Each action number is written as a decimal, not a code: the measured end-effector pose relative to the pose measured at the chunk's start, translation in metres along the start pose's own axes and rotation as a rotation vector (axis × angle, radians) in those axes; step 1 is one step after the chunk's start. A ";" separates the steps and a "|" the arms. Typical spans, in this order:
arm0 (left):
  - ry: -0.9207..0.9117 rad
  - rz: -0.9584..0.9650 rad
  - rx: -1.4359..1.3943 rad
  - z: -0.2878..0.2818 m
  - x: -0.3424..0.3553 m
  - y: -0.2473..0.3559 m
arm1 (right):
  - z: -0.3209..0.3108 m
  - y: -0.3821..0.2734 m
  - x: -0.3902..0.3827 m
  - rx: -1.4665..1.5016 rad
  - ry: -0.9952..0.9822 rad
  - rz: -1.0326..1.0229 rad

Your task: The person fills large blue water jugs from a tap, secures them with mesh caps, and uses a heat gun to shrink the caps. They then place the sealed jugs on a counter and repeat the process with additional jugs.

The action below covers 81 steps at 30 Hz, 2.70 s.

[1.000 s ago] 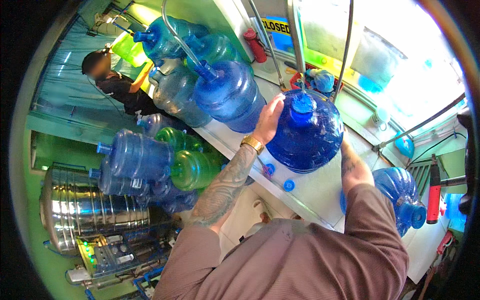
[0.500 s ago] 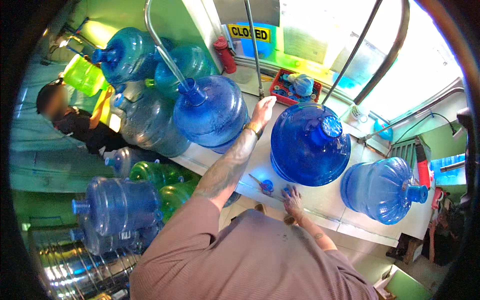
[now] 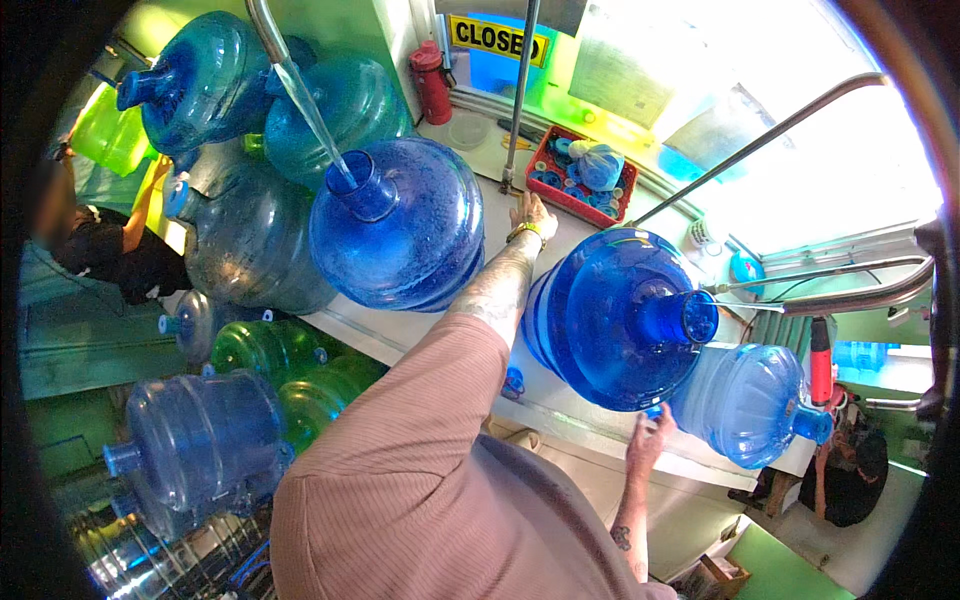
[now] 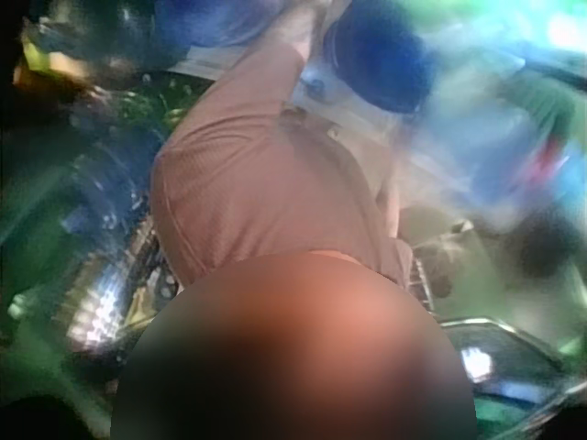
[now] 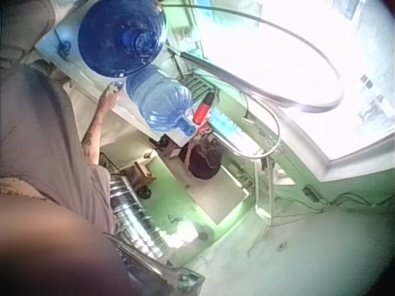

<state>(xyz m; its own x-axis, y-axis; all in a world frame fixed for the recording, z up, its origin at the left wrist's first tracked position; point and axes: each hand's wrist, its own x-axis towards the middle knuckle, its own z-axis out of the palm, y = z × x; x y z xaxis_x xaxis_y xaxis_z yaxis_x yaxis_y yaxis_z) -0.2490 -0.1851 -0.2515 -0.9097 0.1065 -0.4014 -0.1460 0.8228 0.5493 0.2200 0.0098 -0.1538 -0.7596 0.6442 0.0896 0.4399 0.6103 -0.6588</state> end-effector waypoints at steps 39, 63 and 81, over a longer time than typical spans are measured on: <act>0.434 0.802 -0.906 -0.081 -0.349 0.171 | -0.067 -0.204 0.134 0.578 0.003 -1.010; -0.371 0.832 -0.999 -0.054 -0.324 0.243 | -0.274 0.018 0.167 -0.205 0.574 -0.681; 0.134 1.307 -0.802 0.041 -0.428 0.365 | -0.257 0.023 0.151 -0.185 0.663 -0.532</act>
<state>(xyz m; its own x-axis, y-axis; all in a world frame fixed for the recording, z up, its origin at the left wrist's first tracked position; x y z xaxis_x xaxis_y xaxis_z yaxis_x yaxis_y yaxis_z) 0.1032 0.0925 0.0911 -0.5857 0.4056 0.7017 0.6316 -0.3142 0.7088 0.2384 0.2391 0.0363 -0.4764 0.3526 0.8054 0.2205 0.9347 -0.2788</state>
